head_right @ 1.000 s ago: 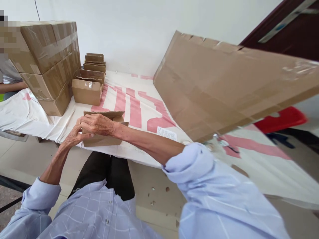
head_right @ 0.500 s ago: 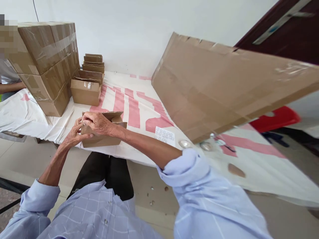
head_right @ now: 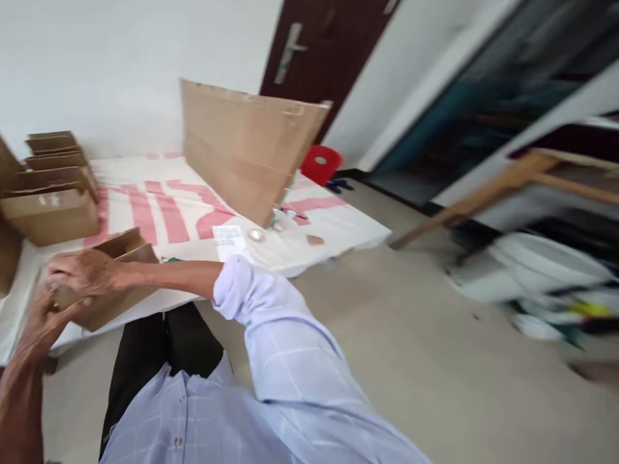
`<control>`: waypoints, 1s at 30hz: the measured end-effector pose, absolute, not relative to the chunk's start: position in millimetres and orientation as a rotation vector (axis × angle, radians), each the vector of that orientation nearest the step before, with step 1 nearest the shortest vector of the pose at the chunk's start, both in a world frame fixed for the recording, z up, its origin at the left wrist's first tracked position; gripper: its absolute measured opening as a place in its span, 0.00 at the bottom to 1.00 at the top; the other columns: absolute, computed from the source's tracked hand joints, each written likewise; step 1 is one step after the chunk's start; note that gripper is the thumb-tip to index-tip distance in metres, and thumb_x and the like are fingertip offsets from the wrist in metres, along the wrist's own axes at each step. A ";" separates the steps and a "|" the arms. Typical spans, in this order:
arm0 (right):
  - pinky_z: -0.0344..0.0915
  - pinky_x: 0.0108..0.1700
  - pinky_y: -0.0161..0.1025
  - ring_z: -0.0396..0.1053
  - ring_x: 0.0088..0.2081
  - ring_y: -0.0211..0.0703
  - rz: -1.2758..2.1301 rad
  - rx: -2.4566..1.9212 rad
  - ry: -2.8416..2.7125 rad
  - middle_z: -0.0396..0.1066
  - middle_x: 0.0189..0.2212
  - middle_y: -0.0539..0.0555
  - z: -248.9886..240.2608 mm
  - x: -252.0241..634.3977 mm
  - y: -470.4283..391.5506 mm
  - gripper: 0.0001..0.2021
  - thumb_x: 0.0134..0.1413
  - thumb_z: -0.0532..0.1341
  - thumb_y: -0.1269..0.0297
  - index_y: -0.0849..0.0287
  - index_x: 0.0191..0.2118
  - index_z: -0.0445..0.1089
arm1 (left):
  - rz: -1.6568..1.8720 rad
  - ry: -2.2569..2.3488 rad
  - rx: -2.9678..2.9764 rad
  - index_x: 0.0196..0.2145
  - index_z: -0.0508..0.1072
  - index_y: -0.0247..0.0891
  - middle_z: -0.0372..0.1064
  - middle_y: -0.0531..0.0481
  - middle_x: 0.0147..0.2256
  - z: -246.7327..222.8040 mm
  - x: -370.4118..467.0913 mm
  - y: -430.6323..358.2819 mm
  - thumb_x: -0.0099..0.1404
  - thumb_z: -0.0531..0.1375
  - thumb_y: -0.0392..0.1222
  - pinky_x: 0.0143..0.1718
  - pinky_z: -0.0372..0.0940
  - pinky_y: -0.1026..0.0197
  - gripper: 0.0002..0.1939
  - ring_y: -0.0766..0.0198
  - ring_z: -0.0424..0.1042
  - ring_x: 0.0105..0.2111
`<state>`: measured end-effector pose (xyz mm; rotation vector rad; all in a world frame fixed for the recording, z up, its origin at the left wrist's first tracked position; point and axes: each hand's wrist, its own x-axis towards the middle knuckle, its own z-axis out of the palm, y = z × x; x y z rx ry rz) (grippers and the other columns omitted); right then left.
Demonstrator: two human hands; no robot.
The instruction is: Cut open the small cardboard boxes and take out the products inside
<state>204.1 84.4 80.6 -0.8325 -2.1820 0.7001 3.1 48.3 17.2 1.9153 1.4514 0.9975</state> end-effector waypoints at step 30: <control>0.63 0.40 0.42 0.70 0.34 0.42 0.924 -0.783 -2.265 0.75 0.30 0.49 92.1 218.4 76.7 0.13 0.64 0.64 0.73 0.56 0.26 0.75 | 0.933 1.278 1.828 0.61 0.83 0.49 0.56 0.43 0.72 10.0 5.3 31.8 0.59 0.78 0.64 0.65 0.74 0.44 0.36 0.38 0.61 0.74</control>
